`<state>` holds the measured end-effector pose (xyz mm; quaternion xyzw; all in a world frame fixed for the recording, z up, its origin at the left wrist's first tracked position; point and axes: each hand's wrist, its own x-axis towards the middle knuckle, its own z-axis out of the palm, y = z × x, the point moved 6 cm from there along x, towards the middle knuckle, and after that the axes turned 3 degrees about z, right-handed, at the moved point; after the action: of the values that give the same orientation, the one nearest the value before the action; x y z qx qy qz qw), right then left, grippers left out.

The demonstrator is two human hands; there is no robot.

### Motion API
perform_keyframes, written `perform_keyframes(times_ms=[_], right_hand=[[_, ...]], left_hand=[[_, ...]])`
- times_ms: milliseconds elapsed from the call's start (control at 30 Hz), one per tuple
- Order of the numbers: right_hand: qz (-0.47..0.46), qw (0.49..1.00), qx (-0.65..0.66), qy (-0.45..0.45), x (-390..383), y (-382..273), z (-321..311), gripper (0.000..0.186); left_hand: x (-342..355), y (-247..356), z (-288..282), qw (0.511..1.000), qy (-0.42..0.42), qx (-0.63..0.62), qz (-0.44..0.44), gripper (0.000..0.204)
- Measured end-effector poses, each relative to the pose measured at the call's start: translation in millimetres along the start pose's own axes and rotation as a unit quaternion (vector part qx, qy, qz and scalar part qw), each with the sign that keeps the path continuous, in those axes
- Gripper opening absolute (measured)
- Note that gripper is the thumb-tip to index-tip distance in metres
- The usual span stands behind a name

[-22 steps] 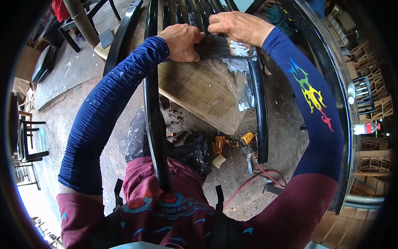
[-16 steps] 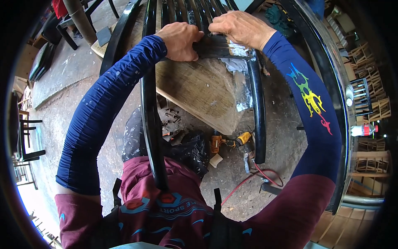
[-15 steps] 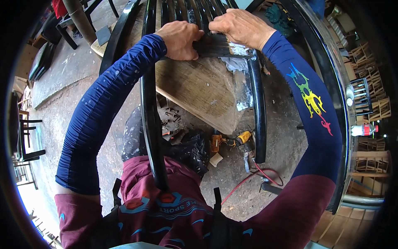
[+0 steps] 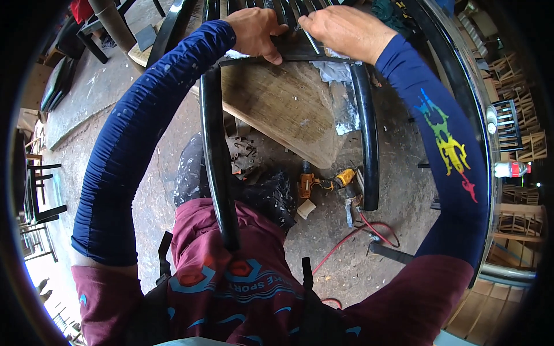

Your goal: Repairing a wooden furniture frame by applying adhesive and handling components.

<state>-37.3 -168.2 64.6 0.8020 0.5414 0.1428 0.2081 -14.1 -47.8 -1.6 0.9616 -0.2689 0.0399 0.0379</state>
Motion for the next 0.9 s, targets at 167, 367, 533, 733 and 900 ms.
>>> perform_keyframes(times_ms=[167,367,533,733,900], right_hand=[[-0.093,0.988,-0.114,-0.046,17,-3,5,0.023],[0.103,0.990,0.082,-0.054,54,-6,-16,0.039],[0.212,0.964,0.120,-0.110,51,24,18,0.043],[0.432,0.745,0.434,-0.266,20,59,62,0.058],[0.221,0.961,0.070,0.154,22,37,9,0.047]], left_hand=[[-7,6,-22,0.997,-0.034,-0.039,0.063,0.055],[-8,-26,-2,0.993,-0.039,-0.115,0.008,0.063],[-2,-24,18,0.971,0.100,-0.215,0.014,0.074],[-17,14,-21,0.999,-0.016,0.009,-0.037,0.061],[-15,8,-15,0.999,0.015,0.022,-0.023,0.058]])
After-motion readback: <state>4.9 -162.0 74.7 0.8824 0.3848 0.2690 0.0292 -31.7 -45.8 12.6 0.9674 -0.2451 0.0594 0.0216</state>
